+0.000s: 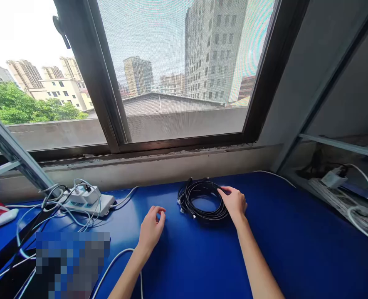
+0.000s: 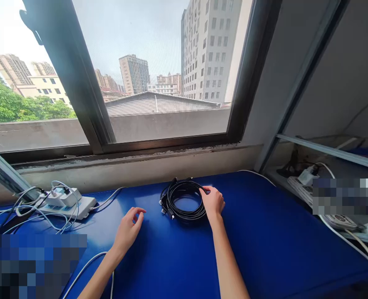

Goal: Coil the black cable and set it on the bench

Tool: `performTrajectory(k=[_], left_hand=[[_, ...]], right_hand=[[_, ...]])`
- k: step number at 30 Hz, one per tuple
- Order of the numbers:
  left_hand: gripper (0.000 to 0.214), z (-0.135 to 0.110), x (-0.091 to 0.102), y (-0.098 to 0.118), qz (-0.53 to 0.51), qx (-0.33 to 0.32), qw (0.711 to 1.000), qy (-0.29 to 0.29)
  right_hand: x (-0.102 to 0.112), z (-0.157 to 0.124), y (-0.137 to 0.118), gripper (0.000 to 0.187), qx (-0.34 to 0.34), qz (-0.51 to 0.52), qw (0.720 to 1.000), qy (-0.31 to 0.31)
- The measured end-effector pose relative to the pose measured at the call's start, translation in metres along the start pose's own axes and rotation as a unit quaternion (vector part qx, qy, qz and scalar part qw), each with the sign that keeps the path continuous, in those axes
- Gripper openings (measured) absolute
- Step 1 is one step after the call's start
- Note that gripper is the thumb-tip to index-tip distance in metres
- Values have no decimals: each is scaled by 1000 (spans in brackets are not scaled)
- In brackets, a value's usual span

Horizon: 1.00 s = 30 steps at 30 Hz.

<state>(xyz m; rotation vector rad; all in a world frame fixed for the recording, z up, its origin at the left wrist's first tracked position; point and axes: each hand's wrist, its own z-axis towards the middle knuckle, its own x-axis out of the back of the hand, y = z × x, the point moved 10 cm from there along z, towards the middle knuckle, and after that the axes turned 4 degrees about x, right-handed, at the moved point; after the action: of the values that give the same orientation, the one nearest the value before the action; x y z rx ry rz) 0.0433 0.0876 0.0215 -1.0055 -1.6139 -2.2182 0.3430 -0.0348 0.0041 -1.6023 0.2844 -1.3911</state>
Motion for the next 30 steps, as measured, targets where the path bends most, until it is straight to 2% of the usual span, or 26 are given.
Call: performTrajectory(k=[6,10,13,17,20,23,24,27,29,30], left_hand=[[26,2,3,1,-20,-3,1000,13],[26,0,7,9,-43,-22,999,20],[25,-2,11,15,-66,-37,997,32],[27,-3,19,22,-107,-43,992,59],[33,-1,35,30,-141,-41,985,89],[42,0,61,44,-182,-37,977,107],[45,0,71,50,-203,-33,973,101],[54,-4,93,70,-320,-12,947,37],[53,-10,105,91,-316,-35,948,-14],[52,-14,112,100,-307,-49,950,-21]], right_hand=[[10,0,-17,19,37,152,988,15],[13,-5,-41,23,75,287,955,-1],[14,-19,-77,25,142,366,919,-26],[11,-59,-151,18,274,400,869,-96],[10,-100,-210,14,389,379,824,-163],[15,-134,-249,14,471,356,786,-185],[17,-142,-257,15,486,354,778,-183],[17,-159,-272,19,502,367,762,-180],[18,-168,-278,21,504,378,757,-173],[21,-172,-282,21,506,382,756,-163]])
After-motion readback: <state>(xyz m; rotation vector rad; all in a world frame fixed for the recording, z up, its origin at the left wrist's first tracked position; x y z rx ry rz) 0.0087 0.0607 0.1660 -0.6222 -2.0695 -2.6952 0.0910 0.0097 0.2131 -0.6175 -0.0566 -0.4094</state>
